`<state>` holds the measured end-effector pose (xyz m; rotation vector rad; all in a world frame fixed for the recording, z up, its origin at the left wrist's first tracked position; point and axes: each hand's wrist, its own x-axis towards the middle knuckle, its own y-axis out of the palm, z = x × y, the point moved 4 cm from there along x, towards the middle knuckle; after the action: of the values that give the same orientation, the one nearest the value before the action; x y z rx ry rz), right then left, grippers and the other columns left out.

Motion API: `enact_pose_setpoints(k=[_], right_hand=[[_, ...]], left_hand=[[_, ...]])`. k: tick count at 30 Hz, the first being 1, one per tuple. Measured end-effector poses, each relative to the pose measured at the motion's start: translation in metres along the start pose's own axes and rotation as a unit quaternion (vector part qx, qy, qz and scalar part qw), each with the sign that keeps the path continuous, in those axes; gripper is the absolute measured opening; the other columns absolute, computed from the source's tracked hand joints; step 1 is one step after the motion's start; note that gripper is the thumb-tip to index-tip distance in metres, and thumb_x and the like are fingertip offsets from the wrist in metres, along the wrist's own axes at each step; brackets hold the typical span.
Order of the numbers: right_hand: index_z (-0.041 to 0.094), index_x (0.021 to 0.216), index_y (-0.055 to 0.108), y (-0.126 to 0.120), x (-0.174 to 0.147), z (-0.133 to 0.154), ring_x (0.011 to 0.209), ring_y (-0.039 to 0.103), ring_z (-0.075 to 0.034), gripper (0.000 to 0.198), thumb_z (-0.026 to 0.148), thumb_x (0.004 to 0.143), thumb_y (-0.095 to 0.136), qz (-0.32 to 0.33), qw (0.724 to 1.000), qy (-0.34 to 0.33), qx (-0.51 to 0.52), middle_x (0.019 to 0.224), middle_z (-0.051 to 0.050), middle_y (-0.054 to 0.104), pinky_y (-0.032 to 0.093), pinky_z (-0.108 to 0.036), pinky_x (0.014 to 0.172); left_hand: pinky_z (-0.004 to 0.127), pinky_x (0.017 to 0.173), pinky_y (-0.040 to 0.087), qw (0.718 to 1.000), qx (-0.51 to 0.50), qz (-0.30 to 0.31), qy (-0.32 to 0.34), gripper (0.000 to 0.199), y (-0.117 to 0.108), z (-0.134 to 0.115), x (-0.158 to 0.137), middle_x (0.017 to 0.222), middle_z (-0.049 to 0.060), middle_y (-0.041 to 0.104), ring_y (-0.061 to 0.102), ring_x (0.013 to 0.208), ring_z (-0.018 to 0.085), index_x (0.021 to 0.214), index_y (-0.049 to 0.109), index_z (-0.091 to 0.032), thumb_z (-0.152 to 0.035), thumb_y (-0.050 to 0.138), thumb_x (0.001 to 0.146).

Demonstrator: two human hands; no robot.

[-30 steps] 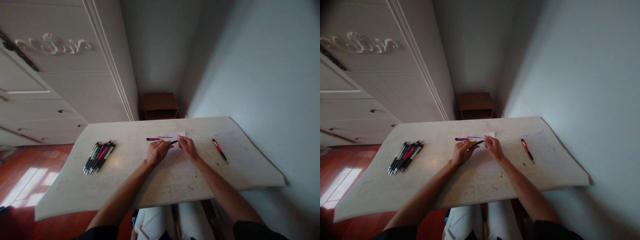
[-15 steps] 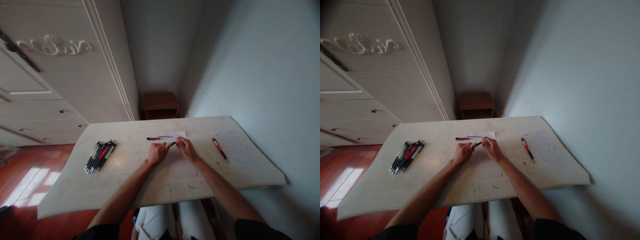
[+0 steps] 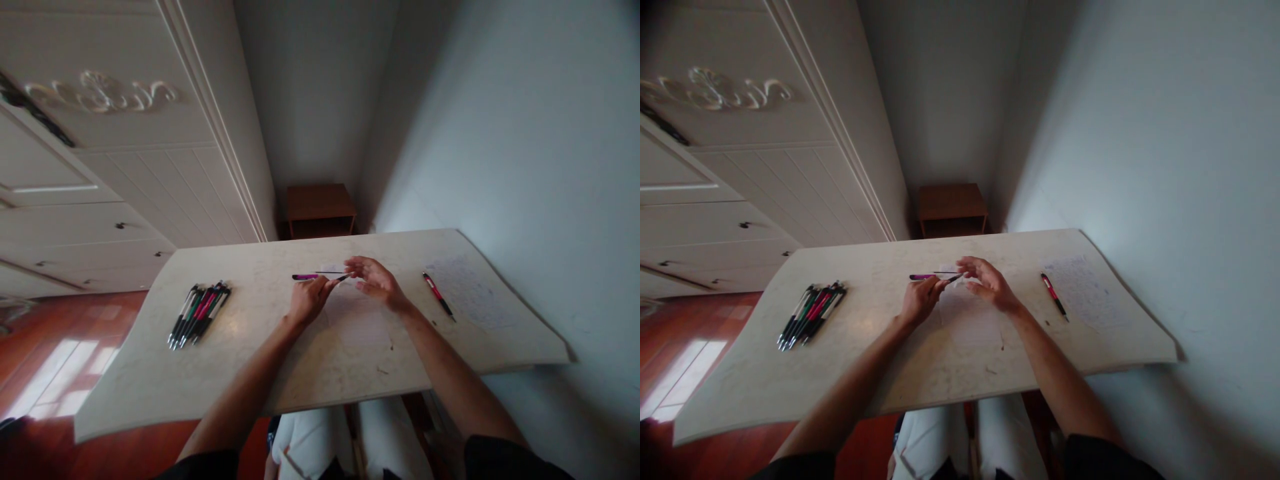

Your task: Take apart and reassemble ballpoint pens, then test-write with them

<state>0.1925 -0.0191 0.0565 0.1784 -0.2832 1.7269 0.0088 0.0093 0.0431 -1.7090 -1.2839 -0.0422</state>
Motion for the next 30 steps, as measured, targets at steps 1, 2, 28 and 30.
enact_pose_setpoints(k=[1, 2, 28, 30], right_hand=[[0.025, 0.128, 0.052, -0.002, 0.0, -0.001, 0.112, 0.059, -0.024, 0.054, 0.049, 0.083, 0.068, -0.011, 1.0, 0.002, 0.004, 0.129, -0.012, 0.06, 0.047, -0.04, 0.095], [0.024, 0.125, 0.055, -0.004, 0.001, -0.002, 0.111, 0.06, -0.024, 0.05, 0.051, 0.084, 0.065, -0.025, 1.0, 0.004, -0.004, 0.127, -0.012, 0.06, 0.048, -0.04, 0.094], [0.017, 0.072, 0.063, -0.001, 0.001, -0.015, 0.069, 0.059, -0.017, 0.047, 0.056, 0.093, 0.047, -0.011, 0.981, 0.055, -0.184, 0.07, -0.004, 0.064, 0.045, -0.028, 0.067], [0.018, 0.078, 0.065, -0.002, 0.002, -0.014, 0.073, 0.06, -0.017, 0.04, 0.054, 0.09, 0.054, -0.019, 0.982, 0.042, -0.183, 0.075, -0.004, 0.066, 0.047, -0.029, 0.07]], left_hand=[[0.021, 0.049, 0.031, 1.0, -0.006, 0.011, -0.007, 0.051, 0.0, 0.001, 0.0, 0.052, 0.001, 0.058, 0.049, 0.044, 0.009, 0.066, 0.059, -0.015, -0.047, 0.037, 0.1], [0.021, 0.049, 0.032, 1.0, -0.01, 0.022, -0.012, 0.05, 0.001, 0.002, 0.0, 0.054, 0.002, 0.059, 0.05, 0.046, 0.009, 0.068, 0.059, -0.015, -0.047, 0.037, 0.1], [0.022, 0.056, 0.04, 0.999, 0.014, 0.038, 0.0, 0.039, 0.009, 0.01, 0.0, 0.067, 0.004, 0.07, 0.062, 0.057, 0.013, 0.085, 0.069, -0.017, -0.048, 0.047, 0.096], [0.022, 0.056, 0.04, 0.999, 0.02, 0.037, 0.001, 0.04, 0.009, 0.011, 0.0, 0.067, 0.004, 0.07, 0.062, 0.057, 0.013, 0.085, 0.069, -0.017, -0.049, 0.047, 0.096]])
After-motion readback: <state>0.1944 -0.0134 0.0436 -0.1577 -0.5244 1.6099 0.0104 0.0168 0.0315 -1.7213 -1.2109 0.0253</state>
